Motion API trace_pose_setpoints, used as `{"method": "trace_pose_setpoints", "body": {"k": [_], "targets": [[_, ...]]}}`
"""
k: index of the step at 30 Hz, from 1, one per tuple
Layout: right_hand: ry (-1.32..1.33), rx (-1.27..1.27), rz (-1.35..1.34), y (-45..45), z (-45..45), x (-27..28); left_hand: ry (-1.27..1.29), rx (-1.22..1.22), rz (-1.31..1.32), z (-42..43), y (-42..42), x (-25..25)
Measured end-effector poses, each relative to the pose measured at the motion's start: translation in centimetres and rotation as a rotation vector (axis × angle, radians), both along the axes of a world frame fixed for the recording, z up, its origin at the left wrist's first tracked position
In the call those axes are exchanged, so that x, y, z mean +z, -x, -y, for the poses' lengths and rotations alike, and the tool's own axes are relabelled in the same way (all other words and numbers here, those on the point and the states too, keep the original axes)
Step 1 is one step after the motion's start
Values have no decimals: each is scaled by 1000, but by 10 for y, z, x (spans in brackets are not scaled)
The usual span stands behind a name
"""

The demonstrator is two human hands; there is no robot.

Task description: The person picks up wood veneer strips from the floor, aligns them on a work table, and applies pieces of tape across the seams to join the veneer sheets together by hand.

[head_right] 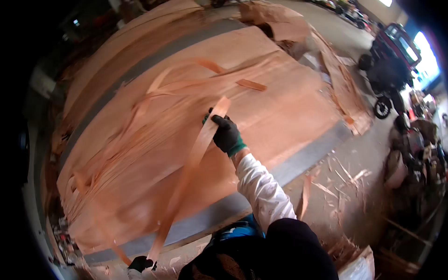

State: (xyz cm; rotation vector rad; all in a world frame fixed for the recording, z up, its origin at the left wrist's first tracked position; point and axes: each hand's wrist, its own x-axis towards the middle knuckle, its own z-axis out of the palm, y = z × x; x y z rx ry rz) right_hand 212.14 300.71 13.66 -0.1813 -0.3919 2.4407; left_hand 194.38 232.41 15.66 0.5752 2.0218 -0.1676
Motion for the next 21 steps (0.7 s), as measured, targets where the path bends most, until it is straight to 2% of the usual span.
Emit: {"method": "trace_pose_setpoints", "body": {"k": [1, 2, 3, 4, 7, 11, 14, 16, 21], "targets": [[-65, -60, 203, -22, -10, 9, -17, -53, 18, 5, 1, -15], [-156, -80, 382, -48, -17, 17, -129, 410, 190, 17, -1, -34], [-237, -96, 564, -75, -22, 20, -138, 429, 186, 10, -1, -41], [-385, -139, 612, -99, -26, 20, -135, 416, 142, 5, -3, -47], [-557, -222, 840, -187, -46, -4, -193, 415, 113, -38, -8, -55], [-254, -526, 1210, -285, -75, -37, -303, 407, 90, -85, -12, -56], [-36, -737, 1042, -327, -105, -66, -382, 402, 75, -121, -12, -48], [-32, -813, 1139, -345, -128, -81, -433, 393, 62, -142, -12, -42], [-69, -962, 1267, -364, -162, -78, -556, 423, 52, -172, -16, -27]]}}
